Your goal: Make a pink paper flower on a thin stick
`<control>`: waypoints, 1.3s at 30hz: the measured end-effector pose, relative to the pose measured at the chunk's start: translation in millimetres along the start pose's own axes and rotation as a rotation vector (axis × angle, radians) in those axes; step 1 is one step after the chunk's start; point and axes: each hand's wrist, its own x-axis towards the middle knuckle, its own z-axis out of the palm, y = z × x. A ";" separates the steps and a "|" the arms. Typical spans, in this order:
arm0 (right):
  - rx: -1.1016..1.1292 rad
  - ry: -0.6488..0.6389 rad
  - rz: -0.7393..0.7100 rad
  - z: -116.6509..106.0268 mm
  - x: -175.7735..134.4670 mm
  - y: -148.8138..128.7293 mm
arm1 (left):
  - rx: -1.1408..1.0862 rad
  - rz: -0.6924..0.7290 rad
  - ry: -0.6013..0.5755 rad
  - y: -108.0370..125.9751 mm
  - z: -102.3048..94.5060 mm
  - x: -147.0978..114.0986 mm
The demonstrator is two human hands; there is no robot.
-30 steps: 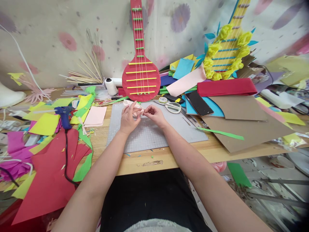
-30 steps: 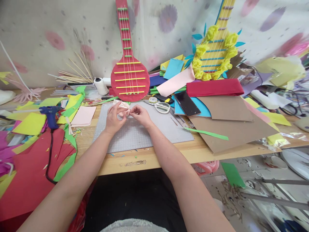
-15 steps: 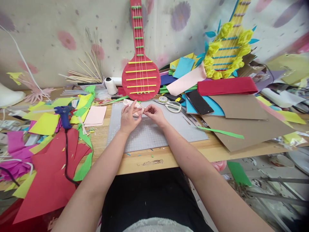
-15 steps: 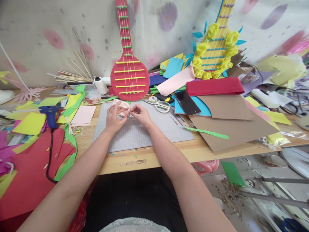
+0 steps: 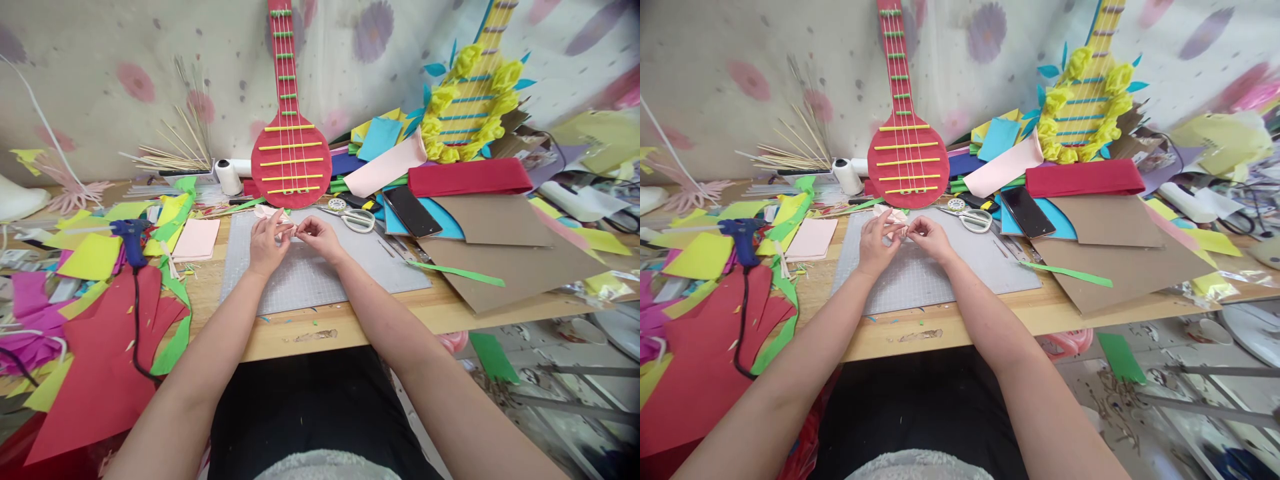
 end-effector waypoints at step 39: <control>-0.648 0.057 -0.219 10.0 -9.7 -8.5 | -0.168 -0.345 0.169 0.5 5.1 -2.9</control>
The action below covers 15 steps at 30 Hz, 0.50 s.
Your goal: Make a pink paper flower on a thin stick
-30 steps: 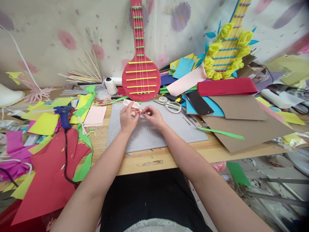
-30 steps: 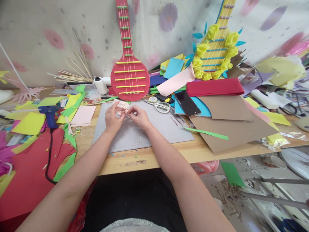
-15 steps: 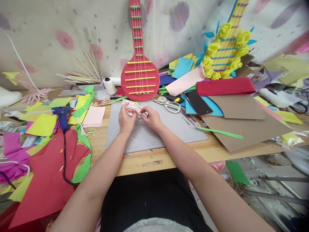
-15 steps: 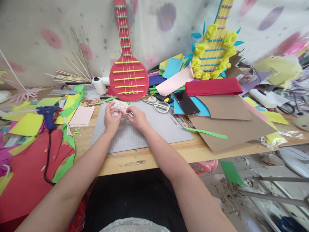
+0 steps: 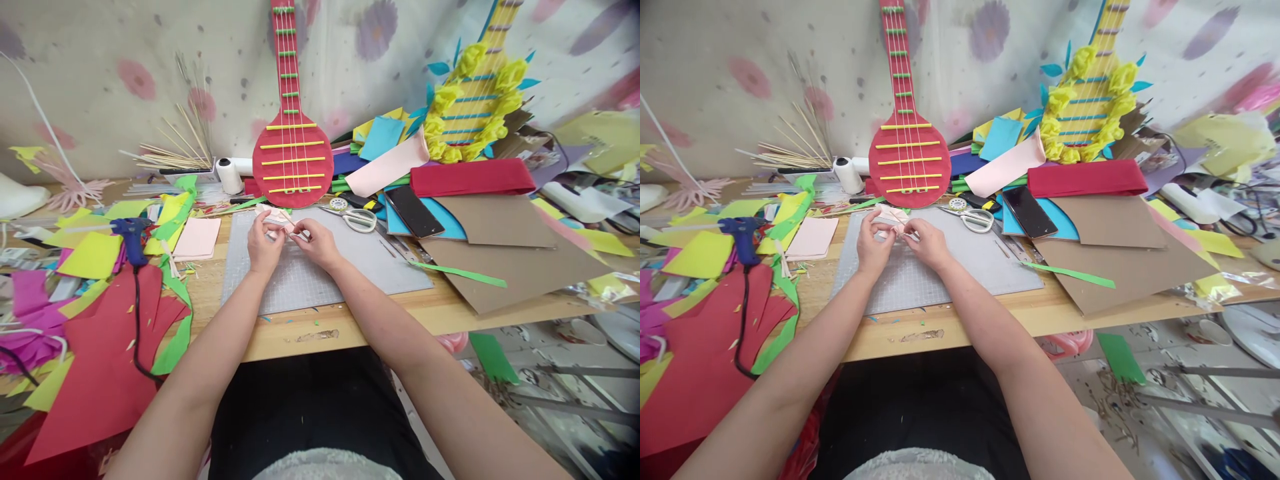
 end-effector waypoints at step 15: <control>-0.035 0.027 -0.008 2.4 -0.2 3.6 | 0.154 0.164 -0.053 2.2 -2.3 -0.2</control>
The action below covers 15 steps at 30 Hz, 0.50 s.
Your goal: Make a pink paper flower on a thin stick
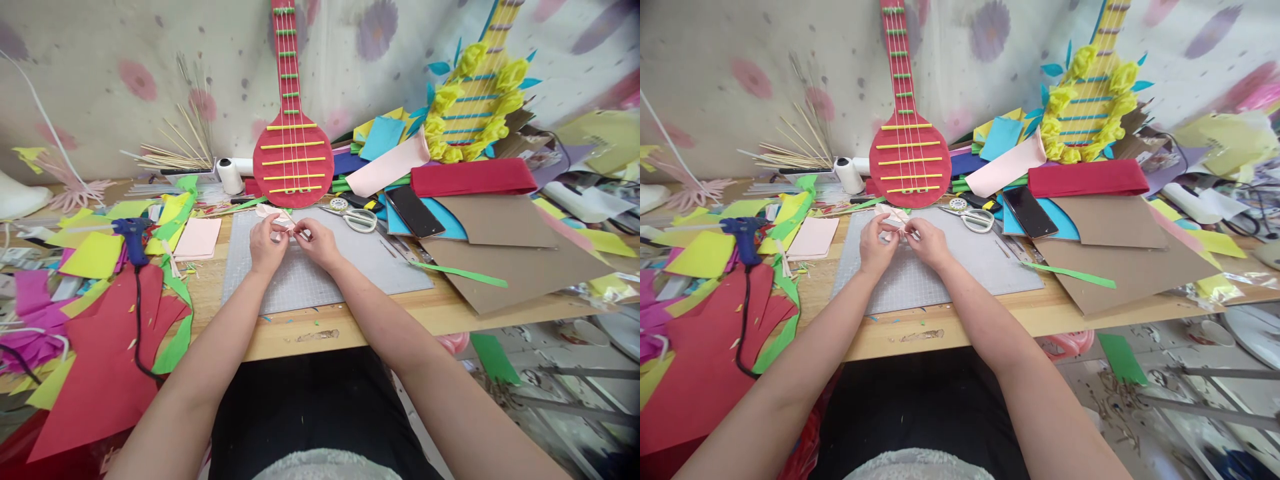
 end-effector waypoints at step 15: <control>-0.041 -0.071 -0.005 -2.4 1.0 -3.7 | -0.004 0.042 -0.101 0.6 -4.9 2.1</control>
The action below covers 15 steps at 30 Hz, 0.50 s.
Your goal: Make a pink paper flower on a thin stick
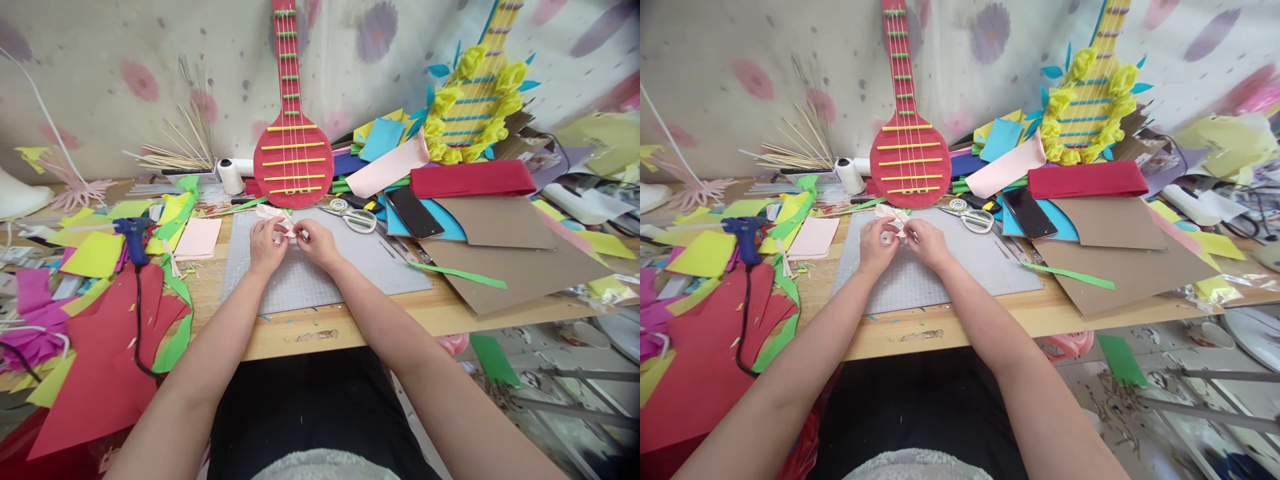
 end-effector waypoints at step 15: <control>0.266 0.013 0.109 -3.2 0.8 5.0 | -0.046 0.046 -0.077 -6.1 -2.8 0.3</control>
